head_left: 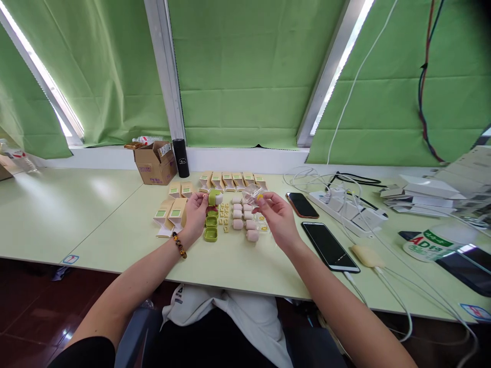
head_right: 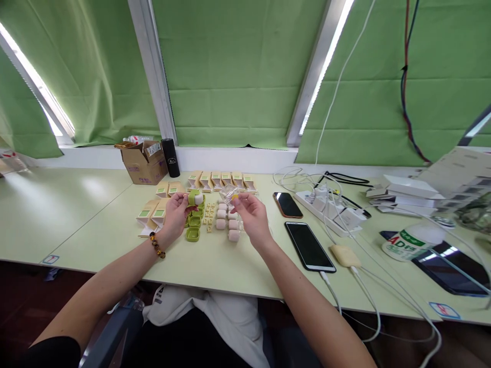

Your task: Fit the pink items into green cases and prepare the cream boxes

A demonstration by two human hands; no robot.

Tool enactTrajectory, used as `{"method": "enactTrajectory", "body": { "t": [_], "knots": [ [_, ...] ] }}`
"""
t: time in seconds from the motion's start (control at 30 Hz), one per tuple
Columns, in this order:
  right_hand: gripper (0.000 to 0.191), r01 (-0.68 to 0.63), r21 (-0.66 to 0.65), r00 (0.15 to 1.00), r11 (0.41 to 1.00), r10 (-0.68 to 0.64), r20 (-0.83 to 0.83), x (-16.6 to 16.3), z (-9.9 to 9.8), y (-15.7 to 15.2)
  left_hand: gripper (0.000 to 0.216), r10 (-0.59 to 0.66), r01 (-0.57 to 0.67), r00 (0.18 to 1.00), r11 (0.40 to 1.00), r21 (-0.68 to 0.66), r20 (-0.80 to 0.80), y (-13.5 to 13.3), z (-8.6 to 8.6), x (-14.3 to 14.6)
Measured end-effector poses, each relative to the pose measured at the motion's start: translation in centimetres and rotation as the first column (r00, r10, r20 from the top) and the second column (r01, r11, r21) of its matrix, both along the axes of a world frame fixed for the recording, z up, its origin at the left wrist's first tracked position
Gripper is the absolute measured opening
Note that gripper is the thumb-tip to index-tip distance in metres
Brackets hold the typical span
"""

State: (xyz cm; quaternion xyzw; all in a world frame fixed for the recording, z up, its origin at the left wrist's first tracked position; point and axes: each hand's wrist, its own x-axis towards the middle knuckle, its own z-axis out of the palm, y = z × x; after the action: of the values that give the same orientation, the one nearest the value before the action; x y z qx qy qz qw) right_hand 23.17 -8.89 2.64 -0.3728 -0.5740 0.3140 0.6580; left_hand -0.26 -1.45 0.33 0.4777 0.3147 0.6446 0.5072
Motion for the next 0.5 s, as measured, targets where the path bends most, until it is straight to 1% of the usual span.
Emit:
{"method": "enactTrajectory", "body": {
  "t": [0.07,0.1,0.17,0.23,0.27,0.33,0.43,0.5],
  "knots": [
    [0.043,-0.048,-0.085,0.998,0.995,0.045,-0.04,1.4,0.5,-0.2,0.048,-0.003,0.003,1.0,1.0,-0.006,0.011,0.1,0.0,0.0],
    [0.044,-0.055,-0.1,0.998,0.993,0.052,-0.028,2.1,0.6,-0.4,0.048,0.0,0.0,1.0,1.0,-0.01,0.015,0.1,0.0,0.0],
    [0.043,-0.003,-0.08,0.998,0.997,0.008,0.06,3.6,0.6,-1.0,0.046,0.01,-0.01,1.0,1.0,-0.02,0.025,0.1,0.1,0.0],
    [0.041,0.089,-0.02,0.977,0.996,-0.083,0.196,5.0,0.4,-1.9,0.045,0.012,-0.011,0.999,1.0,-0.026,0.032,0.1,0.1,0.0],
    [0.039,0.13,0.015,0.952,0.991,-0.129,0.278,5.6,0.1,-2.4,0.044,0.01,-0.009,0.999,1.0,-0.026,0.037,0.1,0.1,0.1],
    [0.031,0.184,0.085,0.874,0.979,-0.202,0.441,6.6,-0.5,-3.3,0.044,0.009,-0.008,0.999,1.0,-0.022,0.045,0.1,0.1,0.1],
    [0.019,0.175,0.183,0.732,0.967,-0.252,0.633,7.4,-2.0,-4.2,0.044,0.005,-0.004,0.999,1.0,-0.02,0.049,0.2,0.1,0.2],
    [0.016,0.172,0.256,0.636,0.951,-0.306,0.708,7.6,-3.2,-4.5,0.043,-0.004,0.005,0.999,1.0,-0.022,0.046,0.3,0.0,0.1]
  ]
}}
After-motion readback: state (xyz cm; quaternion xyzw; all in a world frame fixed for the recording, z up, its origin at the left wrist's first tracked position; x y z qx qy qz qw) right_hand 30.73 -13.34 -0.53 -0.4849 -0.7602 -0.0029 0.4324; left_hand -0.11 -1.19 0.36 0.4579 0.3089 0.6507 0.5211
